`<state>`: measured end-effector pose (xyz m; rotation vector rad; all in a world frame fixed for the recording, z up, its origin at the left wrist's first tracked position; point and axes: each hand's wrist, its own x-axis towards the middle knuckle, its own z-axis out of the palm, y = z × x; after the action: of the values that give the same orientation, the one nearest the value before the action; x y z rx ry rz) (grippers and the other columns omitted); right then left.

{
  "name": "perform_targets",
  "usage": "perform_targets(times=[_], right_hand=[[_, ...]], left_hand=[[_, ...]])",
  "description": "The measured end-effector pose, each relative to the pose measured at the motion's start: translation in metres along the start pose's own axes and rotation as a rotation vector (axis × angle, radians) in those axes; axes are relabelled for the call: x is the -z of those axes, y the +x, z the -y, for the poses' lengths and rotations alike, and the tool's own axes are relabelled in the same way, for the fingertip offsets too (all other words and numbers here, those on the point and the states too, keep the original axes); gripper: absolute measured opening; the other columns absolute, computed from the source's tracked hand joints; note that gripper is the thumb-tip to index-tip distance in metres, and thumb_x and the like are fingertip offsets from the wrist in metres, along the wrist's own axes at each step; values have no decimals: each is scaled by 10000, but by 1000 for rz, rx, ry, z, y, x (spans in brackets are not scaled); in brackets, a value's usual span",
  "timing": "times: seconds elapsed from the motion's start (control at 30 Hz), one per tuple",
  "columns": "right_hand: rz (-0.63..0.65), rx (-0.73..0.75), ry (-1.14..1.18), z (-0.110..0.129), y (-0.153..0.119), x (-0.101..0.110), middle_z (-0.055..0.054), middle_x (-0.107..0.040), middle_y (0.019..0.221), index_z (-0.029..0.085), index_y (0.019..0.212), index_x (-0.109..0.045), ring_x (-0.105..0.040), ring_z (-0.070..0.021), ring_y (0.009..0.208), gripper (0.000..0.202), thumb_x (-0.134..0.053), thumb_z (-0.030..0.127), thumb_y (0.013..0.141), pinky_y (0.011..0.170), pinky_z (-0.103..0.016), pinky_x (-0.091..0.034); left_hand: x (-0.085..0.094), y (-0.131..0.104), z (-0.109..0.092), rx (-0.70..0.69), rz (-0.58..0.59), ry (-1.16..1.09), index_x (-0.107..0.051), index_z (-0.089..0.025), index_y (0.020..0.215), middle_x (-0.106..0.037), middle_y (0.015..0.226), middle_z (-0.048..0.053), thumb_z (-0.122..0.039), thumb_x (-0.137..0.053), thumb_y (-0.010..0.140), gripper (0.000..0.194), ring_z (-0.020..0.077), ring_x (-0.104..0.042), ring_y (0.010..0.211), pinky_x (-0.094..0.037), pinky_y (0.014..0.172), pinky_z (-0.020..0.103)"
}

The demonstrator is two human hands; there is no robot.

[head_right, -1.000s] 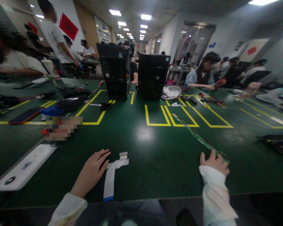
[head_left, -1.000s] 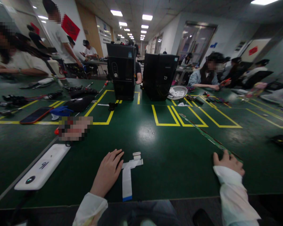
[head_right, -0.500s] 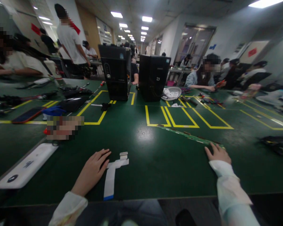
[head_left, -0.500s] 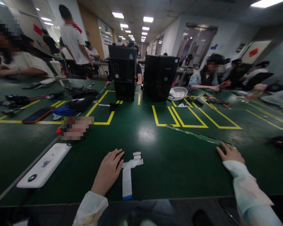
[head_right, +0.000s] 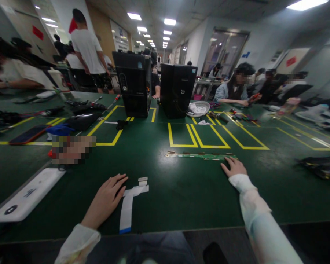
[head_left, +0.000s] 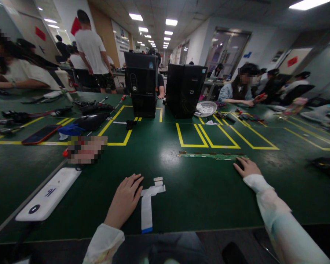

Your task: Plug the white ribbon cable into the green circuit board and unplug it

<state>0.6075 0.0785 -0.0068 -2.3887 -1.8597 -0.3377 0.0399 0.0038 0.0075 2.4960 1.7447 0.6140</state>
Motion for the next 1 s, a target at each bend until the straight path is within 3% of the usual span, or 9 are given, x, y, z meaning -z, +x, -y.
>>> perform_targets(times=[0.2,0.3,0.43,0.63,0.77,1.0], right_hand=[[-88,55,19,80,10,4,-163,-590,1171,138,1227,-607,-526,-294,1040,456,-434,399,896,878,-430,-445],[-110,34,27,122,4,7,-191,-580,1160,112,1223,-609,-512,-320,1027,446,-439,369,901,832,-434,-449],[-158,144,81,164,-11,8,-205,-574,1136,93,1214,-605,-487,-337,1034,433,-446,347,902,827,-444,-439],[-258,423,253,208,-27,8,-156,-567,1058,157,1199,-597,-473,-313,988,388,-472,347,884,835,-460,-446],[-210,632,388,232,-34,18,-148,-574,1045,134,1217,-577,-484,-286,958,380,-443,304,904,867,-438,-450],[-164,808,492,263,-22,33,-134,-571,1112,176,1179,-596,-497,-272,1003,325,-422,235,910,866,-437,-448]], left_hand=[[0,0,0,-7,6,5,-554,-193,1285,-565,1339,89,-330,-394,945,400,256,-489,1266,-368,1084,489],[1,0,-1,-1,16,14,-543,-183,1297,-556,1347,94,-328,-386,950,407,254,-484,1271,-369,1084,483],[1,0,-1,-11,-15,3,-571,-196,1260,-581,1314,89,-316,-408,936,382,255,-510,1244,-375,1081,482],[1,1,-1,-16,-20,-6,-571,-210,1258,-583,1311,84,-314,-406,938,375,255,-512,1242,-378,1078,485],[1,0,-1,-10,2,8,-554,-193,1281,-563,1336,87,-320,-395,948,391,254,-485,1266,-363,1089,485],[0,0,1,-10,-2,3,-554,-197,1282,-568,1331,86,-331,-390,952,392,250,-488,1264,-367,1087,485]])
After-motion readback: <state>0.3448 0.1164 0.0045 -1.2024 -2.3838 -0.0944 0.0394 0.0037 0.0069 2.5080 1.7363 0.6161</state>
